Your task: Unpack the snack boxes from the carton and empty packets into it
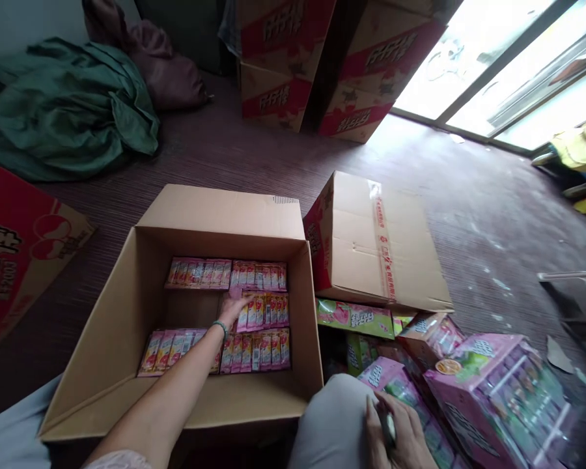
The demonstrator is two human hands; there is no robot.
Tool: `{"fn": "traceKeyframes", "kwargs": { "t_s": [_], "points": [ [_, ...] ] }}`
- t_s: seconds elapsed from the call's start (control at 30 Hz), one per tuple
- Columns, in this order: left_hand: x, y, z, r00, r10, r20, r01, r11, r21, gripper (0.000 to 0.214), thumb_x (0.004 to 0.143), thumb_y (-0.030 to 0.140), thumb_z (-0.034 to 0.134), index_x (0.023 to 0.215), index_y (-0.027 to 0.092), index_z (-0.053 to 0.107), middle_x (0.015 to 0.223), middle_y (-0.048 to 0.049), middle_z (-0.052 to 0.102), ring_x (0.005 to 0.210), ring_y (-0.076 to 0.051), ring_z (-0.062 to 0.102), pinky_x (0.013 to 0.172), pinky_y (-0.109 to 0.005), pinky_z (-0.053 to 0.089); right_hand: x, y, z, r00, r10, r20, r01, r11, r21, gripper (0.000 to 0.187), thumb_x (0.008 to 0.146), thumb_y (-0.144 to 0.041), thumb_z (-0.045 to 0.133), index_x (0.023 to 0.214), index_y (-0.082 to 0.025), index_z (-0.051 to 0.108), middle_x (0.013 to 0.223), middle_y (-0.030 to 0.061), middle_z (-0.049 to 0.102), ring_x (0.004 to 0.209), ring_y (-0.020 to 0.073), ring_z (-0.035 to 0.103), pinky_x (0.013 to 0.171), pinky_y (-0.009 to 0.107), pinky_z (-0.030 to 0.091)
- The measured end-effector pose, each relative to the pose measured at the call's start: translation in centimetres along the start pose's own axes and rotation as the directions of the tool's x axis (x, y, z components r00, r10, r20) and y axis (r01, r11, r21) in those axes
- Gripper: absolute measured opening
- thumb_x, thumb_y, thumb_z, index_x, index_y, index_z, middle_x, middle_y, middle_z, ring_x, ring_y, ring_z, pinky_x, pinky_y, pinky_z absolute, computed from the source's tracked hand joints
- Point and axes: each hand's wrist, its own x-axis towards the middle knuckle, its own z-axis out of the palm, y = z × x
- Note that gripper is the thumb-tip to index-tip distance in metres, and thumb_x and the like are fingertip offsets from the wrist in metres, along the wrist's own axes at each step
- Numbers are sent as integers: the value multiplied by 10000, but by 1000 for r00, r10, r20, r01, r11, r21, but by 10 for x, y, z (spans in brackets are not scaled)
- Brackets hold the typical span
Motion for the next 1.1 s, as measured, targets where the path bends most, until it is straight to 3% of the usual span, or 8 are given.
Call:
{"fn": "traceKeyframes", "kwargs": {
  "t_s": [0.13,0.3,0.43,0.53,0.6,0.67,0.9,1.1],
  "points": [
    [-43,46,-14,993,36,-116,-27,996,83,851,539,512,818,1189,87,469,1146,-253,615,1077,-408,590,905,-516,460,0,-3,-1,999,-28,-23,30,996,83,406,952,-506,407,1132,-184,578,1054,101,671,934,236,652,784,326,491],
    [-137,79,-85,937,348,-32,-347,938,22,627,634,500,771,1102,176,508,1022,-80,669,934,-259,650,846,-382,512,-3,-6,-3,996,81,-41,-68,967,247,486,952,-549,341,1171,-156,525,1024,127,663,883,257,648,764,365,491],
    [-223,44,-143,843,536,43,-533,843,-71,842,607,442,828,1285,216,382,1223,-93,606,1125,-264,600,971,-390,495,-8,-11,-9,993,93,-72,-67,951,303,460,968,-511,298,1128,-124,490,988,156,634,828,275,623,729,405,478],
    [-264,-7,-161,841,539,52,-534,842,-80,934,591,431,841,1324,242,294,1282,-115,555,1180,-276,567,1011,-420,480,-14,-38,-25,986,-137,-100,165,911,377,348,994,-414,287,1046,-149,507,970,135,608,884,232,594,793,362,471],
    [-278,-34,-164,846,533,14,-531,843,-84,929,591,440,838,1308,240,282,1269,-122,551,1172,-281,568,1027,-444,466,-18,-72,-42,904,-427,29,380,832,404,319,1011,-330,250,1011,-177,530,957,102,612,892,193,583,801,303,452],
    [-283,-50,-165,825,564,-24,-564,823,-70,908,594,442,835,1292,236,292,1257,-122,550,1176,-285,562,1048,-461,443,-20,-115,-60,722,-644,253,542,753,373,321,1017,-292,240,1001,-192,545,932,75,626,858,173,584,754,266,428],
    [-283,-61,-165,741,670,-52,-672,737,-76,792,620,387,816,1236,235,342,1186,-83,550,1101,-267,573,975,-448,472,-24,-233,-87,293,-768,569,870,461,176,241,943,-213,365,1077,-157,557,944,103,667,793,220,638,651,286,414],
    [-284,-66,-166,705,706,-61,-707,707,6,680,693,344,745,1241,221,361,1175,-79,541,1056,-238,576,941,-387,476,-38,-264,-80,206,-755,623,926,356,125,220,909,-163,402,978,-141,609,844,123,687,782,235,670,662,292,465]
  ]
}}
